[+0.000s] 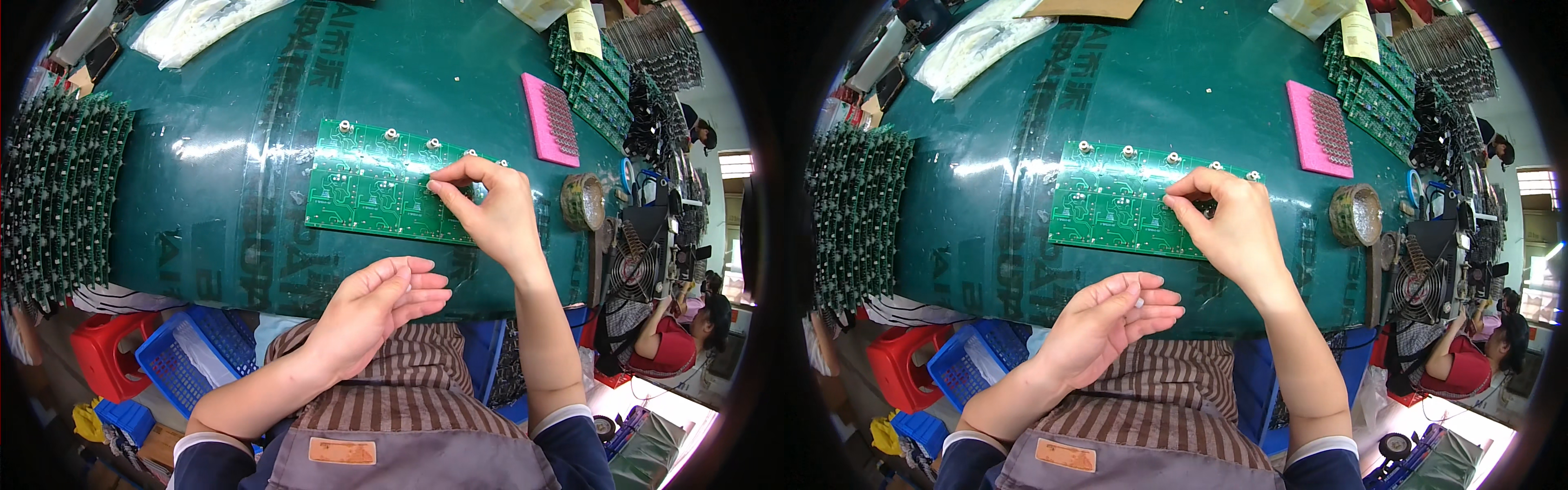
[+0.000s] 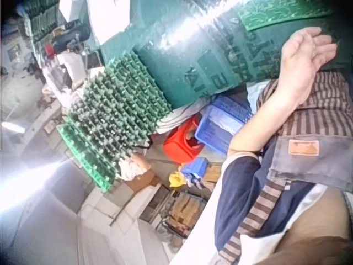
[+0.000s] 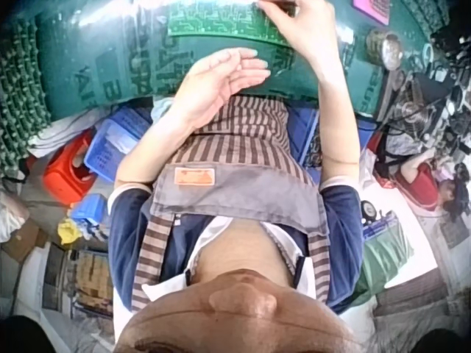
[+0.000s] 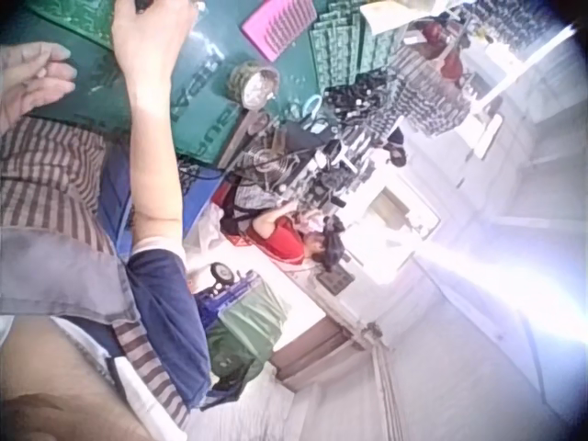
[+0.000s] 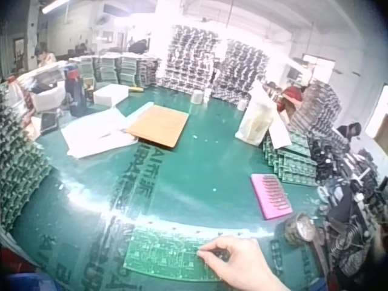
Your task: The person places a circuit board on the table, fits electronic components into plastic spacers, and inserts them into the circuit board by hand.
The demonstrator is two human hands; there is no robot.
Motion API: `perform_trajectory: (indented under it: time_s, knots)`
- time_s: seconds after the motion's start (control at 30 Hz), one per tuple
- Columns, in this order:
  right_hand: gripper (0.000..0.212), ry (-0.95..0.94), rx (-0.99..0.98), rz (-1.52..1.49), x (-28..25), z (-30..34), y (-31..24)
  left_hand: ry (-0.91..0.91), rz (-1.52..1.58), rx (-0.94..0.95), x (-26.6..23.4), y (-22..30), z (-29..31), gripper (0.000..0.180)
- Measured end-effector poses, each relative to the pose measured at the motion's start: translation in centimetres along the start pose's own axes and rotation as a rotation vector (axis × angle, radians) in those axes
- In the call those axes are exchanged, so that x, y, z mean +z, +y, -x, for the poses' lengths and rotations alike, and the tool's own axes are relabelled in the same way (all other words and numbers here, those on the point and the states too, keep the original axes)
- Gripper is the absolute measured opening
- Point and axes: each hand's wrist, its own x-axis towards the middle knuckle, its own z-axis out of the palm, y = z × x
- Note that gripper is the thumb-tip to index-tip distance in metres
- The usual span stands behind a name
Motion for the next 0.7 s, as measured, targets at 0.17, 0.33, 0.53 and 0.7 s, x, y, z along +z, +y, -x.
perform_trajectory:
  time_s: [0.17, 0.33, 0.53, 0.7]
  knots:
    - [0.007, 0.039, -0.039, 0.016, 0.6, 0.2, 0.2, -0.027, -0.038, -0.010, -0.2, 0.1, -0.1, 0.029]
    - [0.007, 0.095, -0.065, 0.015, 0.9, 0.4, 0.4, -0.034, -0.036, -0.033, -0.5, 0.2, -0.1, 0.027]
    - [0.007, 0.131, -0.182, 0.089, 1.3, 0.9, 0.8, -0.043, -0.025, -0.013, -1.1, 0.0, 0.0, 0.031]
    - [0.008, 0.188, -0.218, 0.069, 1.6, 1.1, 0.8, 0.008, -0.042, -0.016, -0.6, 0.1, 0.1, 0.030]
